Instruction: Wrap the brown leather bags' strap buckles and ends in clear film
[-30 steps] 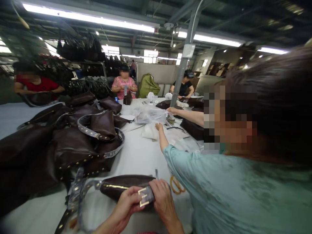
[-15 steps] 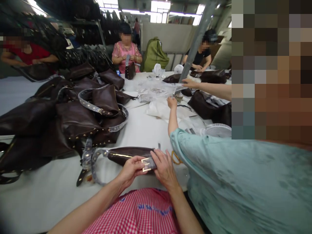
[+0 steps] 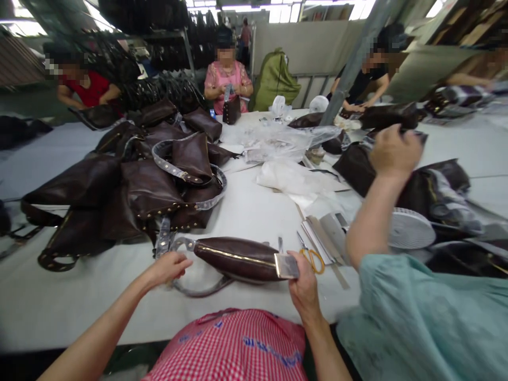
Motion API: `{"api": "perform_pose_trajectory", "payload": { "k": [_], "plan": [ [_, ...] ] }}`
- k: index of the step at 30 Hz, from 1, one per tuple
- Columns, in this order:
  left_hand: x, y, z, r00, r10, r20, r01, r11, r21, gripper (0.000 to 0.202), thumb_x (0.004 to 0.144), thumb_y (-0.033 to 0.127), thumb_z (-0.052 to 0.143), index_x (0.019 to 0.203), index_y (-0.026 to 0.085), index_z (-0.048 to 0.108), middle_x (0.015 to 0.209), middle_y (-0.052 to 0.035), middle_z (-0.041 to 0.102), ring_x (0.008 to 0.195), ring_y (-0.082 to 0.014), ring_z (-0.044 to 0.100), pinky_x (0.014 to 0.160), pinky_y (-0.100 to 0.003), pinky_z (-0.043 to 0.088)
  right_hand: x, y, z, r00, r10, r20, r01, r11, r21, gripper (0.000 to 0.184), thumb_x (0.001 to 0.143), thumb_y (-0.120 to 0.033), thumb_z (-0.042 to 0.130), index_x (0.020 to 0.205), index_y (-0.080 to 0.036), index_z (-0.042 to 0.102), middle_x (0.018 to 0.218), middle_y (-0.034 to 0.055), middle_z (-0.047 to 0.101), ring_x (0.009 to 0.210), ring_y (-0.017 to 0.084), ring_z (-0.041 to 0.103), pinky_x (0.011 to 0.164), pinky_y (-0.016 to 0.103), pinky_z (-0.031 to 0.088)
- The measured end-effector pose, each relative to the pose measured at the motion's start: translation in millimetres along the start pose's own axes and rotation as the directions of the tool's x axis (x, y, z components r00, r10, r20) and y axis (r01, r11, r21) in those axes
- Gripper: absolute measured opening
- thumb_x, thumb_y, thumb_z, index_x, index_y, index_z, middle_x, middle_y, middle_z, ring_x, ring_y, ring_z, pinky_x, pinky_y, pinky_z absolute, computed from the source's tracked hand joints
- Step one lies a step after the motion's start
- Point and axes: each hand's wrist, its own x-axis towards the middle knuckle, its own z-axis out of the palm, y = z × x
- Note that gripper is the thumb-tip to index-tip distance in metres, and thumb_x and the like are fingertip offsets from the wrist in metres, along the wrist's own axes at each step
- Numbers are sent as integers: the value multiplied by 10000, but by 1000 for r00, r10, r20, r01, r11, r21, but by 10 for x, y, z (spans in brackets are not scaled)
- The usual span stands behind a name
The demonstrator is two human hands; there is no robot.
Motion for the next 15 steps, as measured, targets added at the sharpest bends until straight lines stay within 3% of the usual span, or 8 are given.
{"api": "perform_pose_trajectory", "payload": {
  "k": [3,7,9,10,11,13,14,15],
  "plan": [
    [84,-341,169,985,-131,108,153,962,-225,388,662,534,597,723,151,617,672,-52,654,625,-194,618,580,-276,459,5,-24,1,991,115,-64,-109,990,84,316,843,-269,471,1128,-178,572,1066,109,667,1005,253,626,887,410,493],
    [160,-476,425,973,-148,178,214,872,-441,496,618,609,597,782,141,610,797,-95,682,668,-193,632,619,-294,495,-30,-71,-69,981,174,-87,-155,968,195,354,879,-369,492,1160,-165,563,1091,127,665,1037,258,622,928,450,479],
    [173,-548,442,981,-183,69,195,878,-437,457,655,597,545,768,157,591,741,-77,664,633,-198,621,589,-298,484,-36,-80,-139,983,165,-80,-146,967,207,366,888,-378,499,1182,-169,556,1100,126,666,1066,259,614,957,471,464],
    [176,-612,427,972,-228,-49,189,893,-408,431,673,581,519,783,168,579,731,-69,655,634,-208,622,584,-304,481,-32,-80,-179,984,160,-78,-142,970,199,363,895,-366,494,1196,-171,550,1101,124,667,1068,256,615,960,475,464],
    [179,-698,405,938,-284,-199,200,912,-359,412,686,566,500,812,179,565,739,-67,652,654,-225,629,590,-316,481,-24,-78,-219,986,147,-75,-132,975,179,361,902,-347,489,1214,-174,542,1103,122,666,1065,253,618,959,475,467],
    [184,-913,370,804,-377,-459,293,924,-245,417,685,556,504,878,188,536,781,-80,658,724,-269,647,626,-346,488,-7,-74,-284,998,49,-46,-45,994,104,372,901,-301,481,1248,-175,526,1121,125,658,1079,252,612,963,476,468],
    [187,-1026,369,753,-407,-517,355,913,-202,440,677,566,518,899,186,525,791,-91,662,752,-291,654,642,-361,491,-4,-77,-302,999,-39,-14,40,998,51,379,896,-270,473,1260,-177,523,1134,125,652,1099,253,601,975,481,459],
    [192,-1130,381,740,-436,-513,407,896,-175,457,669,582,528,892,184,523,772,-97,664,755,-308,657,644,-372,493,-8,-87,-306,989,-141,35,141,990,-2,391,886,-229,459,1269,-180,521,1146,122,647,1124,252,587,992,488,445]
  ]
}}
